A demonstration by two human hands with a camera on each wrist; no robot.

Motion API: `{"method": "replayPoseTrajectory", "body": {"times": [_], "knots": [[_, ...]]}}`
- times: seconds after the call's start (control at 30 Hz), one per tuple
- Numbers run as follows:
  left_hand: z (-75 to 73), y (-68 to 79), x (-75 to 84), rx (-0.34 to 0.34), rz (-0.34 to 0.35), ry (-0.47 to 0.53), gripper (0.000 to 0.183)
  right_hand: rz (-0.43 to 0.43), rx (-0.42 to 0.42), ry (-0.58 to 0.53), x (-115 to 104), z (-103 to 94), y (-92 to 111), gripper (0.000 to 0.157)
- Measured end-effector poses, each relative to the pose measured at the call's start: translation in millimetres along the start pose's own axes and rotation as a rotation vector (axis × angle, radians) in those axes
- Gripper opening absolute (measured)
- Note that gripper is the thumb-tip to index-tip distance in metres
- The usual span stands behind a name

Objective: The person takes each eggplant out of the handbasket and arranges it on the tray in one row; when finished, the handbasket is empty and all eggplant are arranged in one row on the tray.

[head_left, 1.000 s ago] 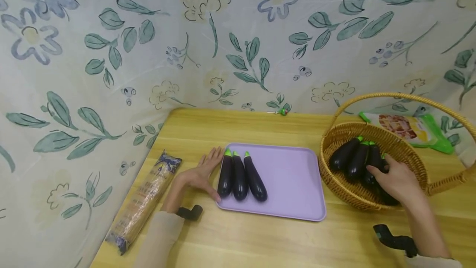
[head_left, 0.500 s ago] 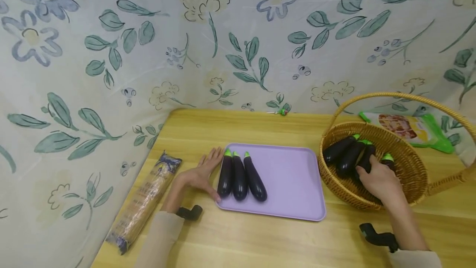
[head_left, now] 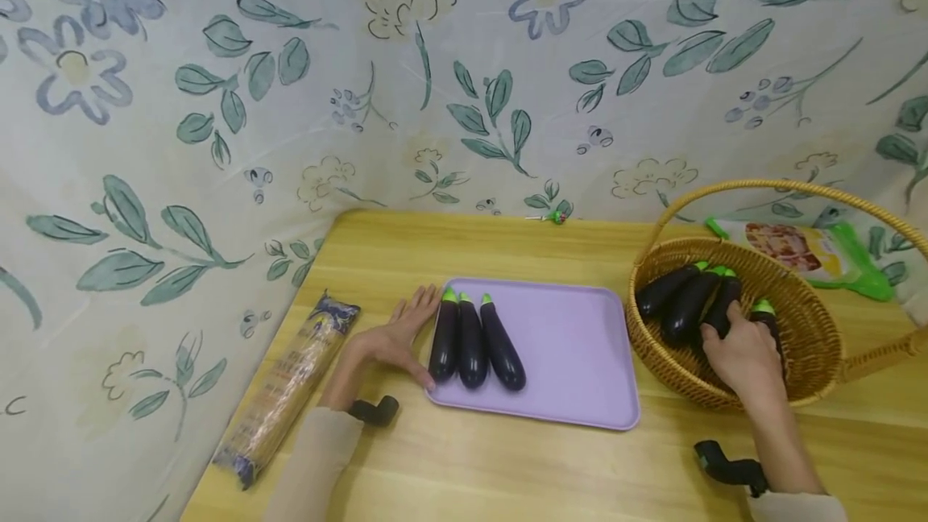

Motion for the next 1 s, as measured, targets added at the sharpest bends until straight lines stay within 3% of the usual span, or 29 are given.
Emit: {"method": "replayPoseTrajectory", "body": {"times": [0.3,0.53,0.83,1.0], "knots": [[-0.1,-1.6,0.7,-0.001,-0.009,0.001,0.155,0.119,0.037,-0.213,6,-5.2,4,0.077],[-0.3,-1.7,0.8,0.004,-0.007,0.007,0.156,0.142,0.04,-0.356,7,-14.3,17,0.078],[-0.2,-0.5,1.1,0.009,-0.006,-0.002,0.156,0.12,0.011,-0.418,-2,-21.2,31,0.078],[-0.7,-1.6,1.9,0.007,-0.002,-0.002,0.156,0.06,-0.011,-0.433,-14,-21.8,41,0.077]]}}
Point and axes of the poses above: each hand's wrist, its own y-axis away from the middle knuckle, its own z-axis out of the palm, x = y × z, the point moved 2 cm from there along -y, towards the middle knuckle, and after that the axes turned 7 degrees about z, right-handed, at the moved point
